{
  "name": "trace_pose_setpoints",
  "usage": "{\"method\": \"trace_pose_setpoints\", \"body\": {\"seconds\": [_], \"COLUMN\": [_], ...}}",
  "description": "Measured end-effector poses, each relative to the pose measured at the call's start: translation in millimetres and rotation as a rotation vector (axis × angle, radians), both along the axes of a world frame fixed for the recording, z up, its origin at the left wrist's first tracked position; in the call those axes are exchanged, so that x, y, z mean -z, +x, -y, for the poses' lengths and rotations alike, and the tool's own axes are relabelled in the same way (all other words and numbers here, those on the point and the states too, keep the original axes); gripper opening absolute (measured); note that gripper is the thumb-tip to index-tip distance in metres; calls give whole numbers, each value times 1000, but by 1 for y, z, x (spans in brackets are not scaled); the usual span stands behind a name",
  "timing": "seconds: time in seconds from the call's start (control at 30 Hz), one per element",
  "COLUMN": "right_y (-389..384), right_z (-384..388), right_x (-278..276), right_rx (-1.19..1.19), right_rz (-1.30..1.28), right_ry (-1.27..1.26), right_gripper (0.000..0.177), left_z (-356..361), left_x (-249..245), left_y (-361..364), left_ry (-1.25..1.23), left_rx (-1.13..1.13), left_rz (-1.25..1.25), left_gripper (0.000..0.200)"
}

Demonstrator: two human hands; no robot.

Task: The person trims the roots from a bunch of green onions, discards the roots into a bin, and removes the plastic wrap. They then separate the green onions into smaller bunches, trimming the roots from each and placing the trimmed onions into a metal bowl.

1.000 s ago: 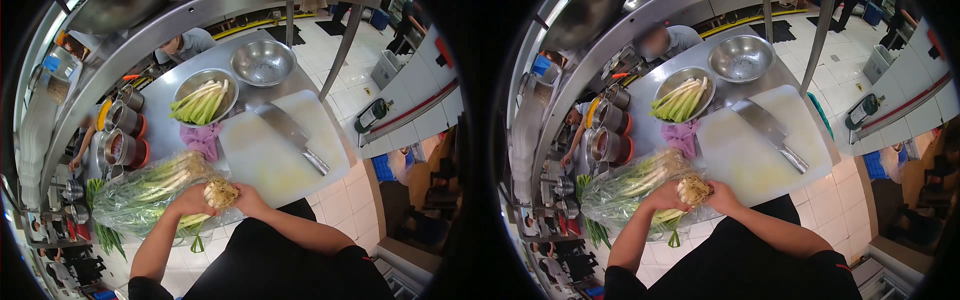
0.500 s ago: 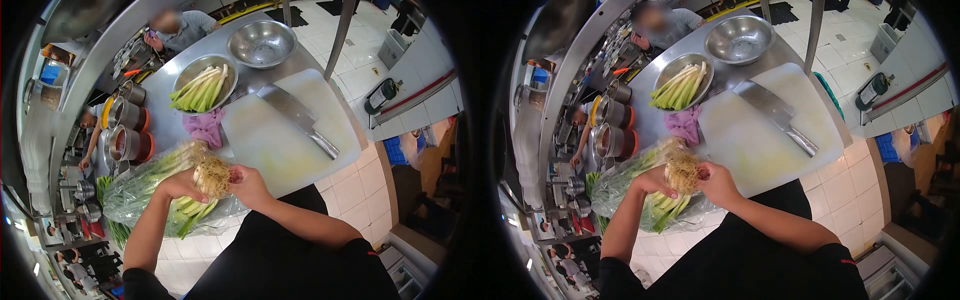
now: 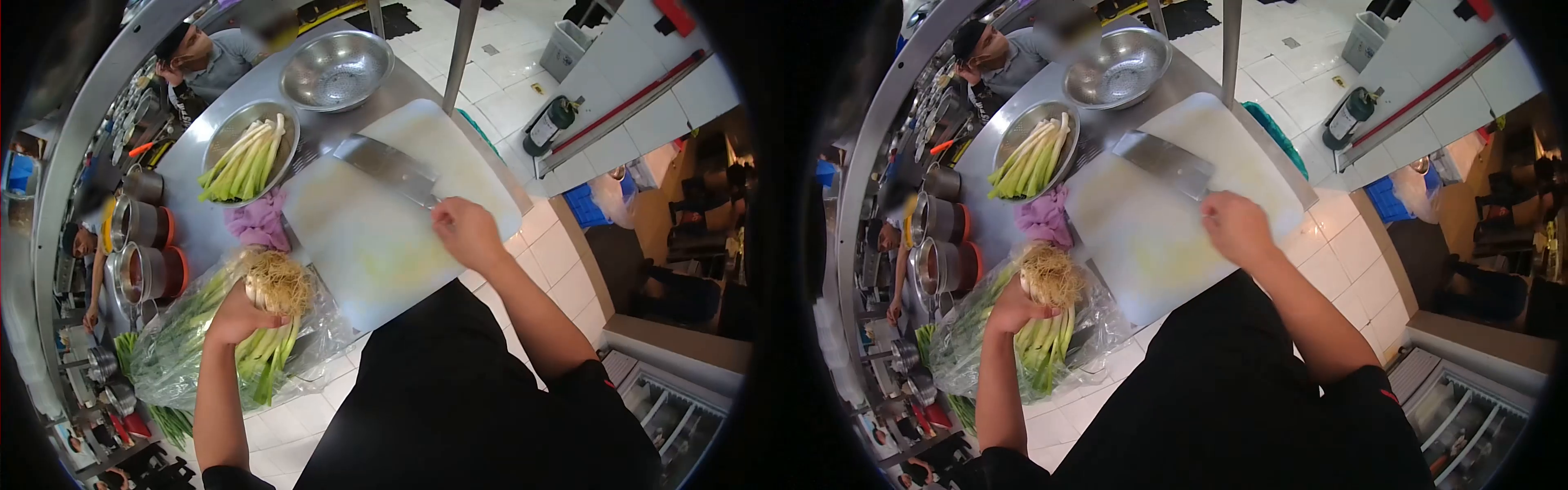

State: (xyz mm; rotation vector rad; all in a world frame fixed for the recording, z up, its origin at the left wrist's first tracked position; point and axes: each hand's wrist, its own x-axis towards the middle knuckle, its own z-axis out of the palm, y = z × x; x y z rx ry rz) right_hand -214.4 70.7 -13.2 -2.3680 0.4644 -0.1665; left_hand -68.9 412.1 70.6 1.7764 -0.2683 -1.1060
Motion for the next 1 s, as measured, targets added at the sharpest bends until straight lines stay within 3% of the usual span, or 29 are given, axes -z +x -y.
{"method": "trace_pose_setpoints", "body": {"seconds": [0.13, 0.23, 0.37, 0.43, 0.6, 0.67, 0.77, 0.83, 1.0], "right_y": [-7, 7, 21, 23, -4, -25, -63, -84, -104], "right_z": [22, 18, 26, 36, 87, 118, 175, 212, 277], "right_x": [7, 25, 27, 20, -3, -12, -2, -6, 8], "right_rx": [-2, -52, -61, -74, -187, -207, -210, -170, -79], "right_rz": [7, -12, -131, -188, -140, -121, -46, -159, -167], "right_ry": [-213, -258, -212, -17, 140, 252, 318, 364, 465], "right_gripper": [21, 25, 33, 39, 43, 46, 41, 30, 23], "left_z": [12, 25, 49, 70, 136, 168, 242, 288, 402], "left_x": [-2, -14, -21, -26, -12, 6, 5, 14, 34], "left_y": [-11, -17, -28, -36, -45, -44, -48, -49, -44], "left_ry": [-73, 84, -58, -12, 21, 324, 498, 617, 563], "left_rx": [-34, 59, -6, -10, -80, -31, -31, 56, 150], "left_rz": [97, 234, 118, 182, 334, 684, 691, 720, 770], "left_gripper": [66, 62, 57, 57, 61, 66, 73, 77, 75]}}
